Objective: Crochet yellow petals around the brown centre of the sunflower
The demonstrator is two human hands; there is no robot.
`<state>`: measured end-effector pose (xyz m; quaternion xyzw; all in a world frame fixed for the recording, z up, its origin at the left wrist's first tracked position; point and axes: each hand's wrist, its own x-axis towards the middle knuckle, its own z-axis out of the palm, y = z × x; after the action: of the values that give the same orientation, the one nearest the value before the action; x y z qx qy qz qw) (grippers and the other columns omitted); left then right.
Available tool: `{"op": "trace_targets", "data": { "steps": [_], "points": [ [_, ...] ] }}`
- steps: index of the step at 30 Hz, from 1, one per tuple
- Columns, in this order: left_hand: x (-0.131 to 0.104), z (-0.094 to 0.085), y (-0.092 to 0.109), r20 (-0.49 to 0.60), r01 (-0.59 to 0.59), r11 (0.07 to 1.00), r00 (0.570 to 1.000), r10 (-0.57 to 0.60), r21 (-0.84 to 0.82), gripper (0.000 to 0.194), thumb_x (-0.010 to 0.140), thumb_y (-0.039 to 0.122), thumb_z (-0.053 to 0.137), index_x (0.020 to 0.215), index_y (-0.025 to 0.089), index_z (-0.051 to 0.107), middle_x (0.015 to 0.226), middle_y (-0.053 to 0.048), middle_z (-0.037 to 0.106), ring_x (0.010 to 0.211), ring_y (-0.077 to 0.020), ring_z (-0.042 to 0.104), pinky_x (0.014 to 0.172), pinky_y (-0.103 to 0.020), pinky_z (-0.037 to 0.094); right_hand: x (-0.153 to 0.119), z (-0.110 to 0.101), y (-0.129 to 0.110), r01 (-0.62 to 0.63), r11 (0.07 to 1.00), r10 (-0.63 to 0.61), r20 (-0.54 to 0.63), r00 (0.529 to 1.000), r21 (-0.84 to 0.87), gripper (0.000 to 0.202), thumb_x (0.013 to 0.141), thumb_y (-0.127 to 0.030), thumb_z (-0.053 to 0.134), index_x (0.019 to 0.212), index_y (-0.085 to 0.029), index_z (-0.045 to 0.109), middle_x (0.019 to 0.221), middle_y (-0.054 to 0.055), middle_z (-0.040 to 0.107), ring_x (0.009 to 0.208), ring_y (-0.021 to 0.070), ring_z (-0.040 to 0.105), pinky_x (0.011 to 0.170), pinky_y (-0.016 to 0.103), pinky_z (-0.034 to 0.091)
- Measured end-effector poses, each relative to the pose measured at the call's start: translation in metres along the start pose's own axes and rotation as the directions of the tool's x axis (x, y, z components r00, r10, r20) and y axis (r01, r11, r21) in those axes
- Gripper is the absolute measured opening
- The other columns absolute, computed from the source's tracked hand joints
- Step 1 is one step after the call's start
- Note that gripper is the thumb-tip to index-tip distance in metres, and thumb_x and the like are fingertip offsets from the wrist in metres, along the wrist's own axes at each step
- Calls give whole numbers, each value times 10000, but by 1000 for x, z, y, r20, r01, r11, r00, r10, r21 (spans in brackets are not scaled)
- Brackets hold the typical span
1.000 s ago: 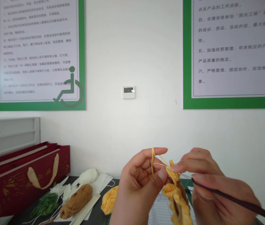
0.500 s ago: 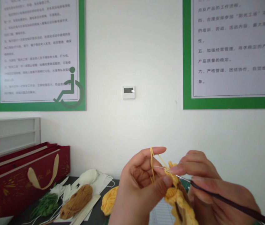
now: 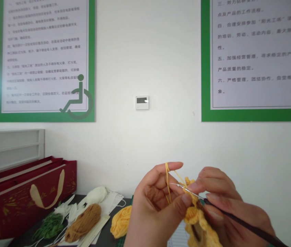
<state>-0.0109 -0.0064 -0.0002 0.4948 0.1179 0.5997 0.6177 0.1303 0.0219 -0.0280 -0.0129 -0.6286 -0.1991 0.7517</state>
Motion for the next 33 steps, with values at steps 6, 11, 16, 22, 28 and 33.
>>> {"op": "trace_targets", "data": {
  "steps": [6, 11, 16, 22, 28, 33],
  "points": [
    [1, 5, 0, -42, -60, 998, 997, 60, -10, 404, 669, 142, 953, 1041, 209, 809, 709, 9, 696, 645, -79, 622, 628, -168, 483, -9, -2, 5, -49, 999, 49, 13, 999, 6, 274, 859, -36, 646, 1089, -175, 694, 976, 67, 776, 806, 222, 685, 774, 478, 526],
    [1, 8, -3, -66, -148, 986, 986, 153, 71, 352, 703, 160, 930, 1031, 214, 813, 740, 2, 699, 685, -102, 641, 651, -182, 521, -7, -9, 6, -13, 999, 17, 80, 997, -46, 291, 872, -52, 635, 1135, -165, 687, 1025, 86, 779, 842, 232, 703, 761, 478, 546],
    [-2, 13, -5, -130, -206, 972, 967, 220, 113, 295, 744, 193, 908, 1020, 233, 814, 765, -3, 740, 719, -123, 677, 680, -190, 547, 0, -20, 5, 105, 980, -75, 175, 982, -168, 243, 862, -68, 650, 1080, -162, 702, 1053, 88, 781, 849, 226, 709, 709, 453, 574],
    [0, 9, -4, -168, -140, 990, 976, 139, 7, 157, 913, 293, 759, 1007, 177, 808, 678, -32, 741, 629, -131, 667, 670, -225, 547, 13, -12, -5, 173, 940, -121, 186, 975, -295, 99, 946, -116, 615, 962, -179, 690, 962, 47, 783, 822, 184, 696, 700, 412, 568],
    [4, -2, 0, -19, 86, 960, 995, -95, -267, 219, 824, 157, 825, 1039, 191, 804, 717, -11, 728, 622, -120, 668, 655, -225, 534, 13, -5, -9, 165, 936, -125, 147, 981, -310, 115, 970, -145, 610, 929, -208, 697, 937, 33, 782, 799, 174, 680, 665, 385, 571],
    [7, -4, -3, 84, 262, 861, 964, -251, -436, 212, 801, 114, 814, 999, 191, 813, 753, -24, 734, 690, -136, 691, 694, -243, 530, 9, -10, -16, 21, 958, 8, 99, 995, -286, 190, 934, -132, 669, 1055, -267, 724, 945, 35, 742, 805, 189, 660, 573, 331, 590]
  ]
}}
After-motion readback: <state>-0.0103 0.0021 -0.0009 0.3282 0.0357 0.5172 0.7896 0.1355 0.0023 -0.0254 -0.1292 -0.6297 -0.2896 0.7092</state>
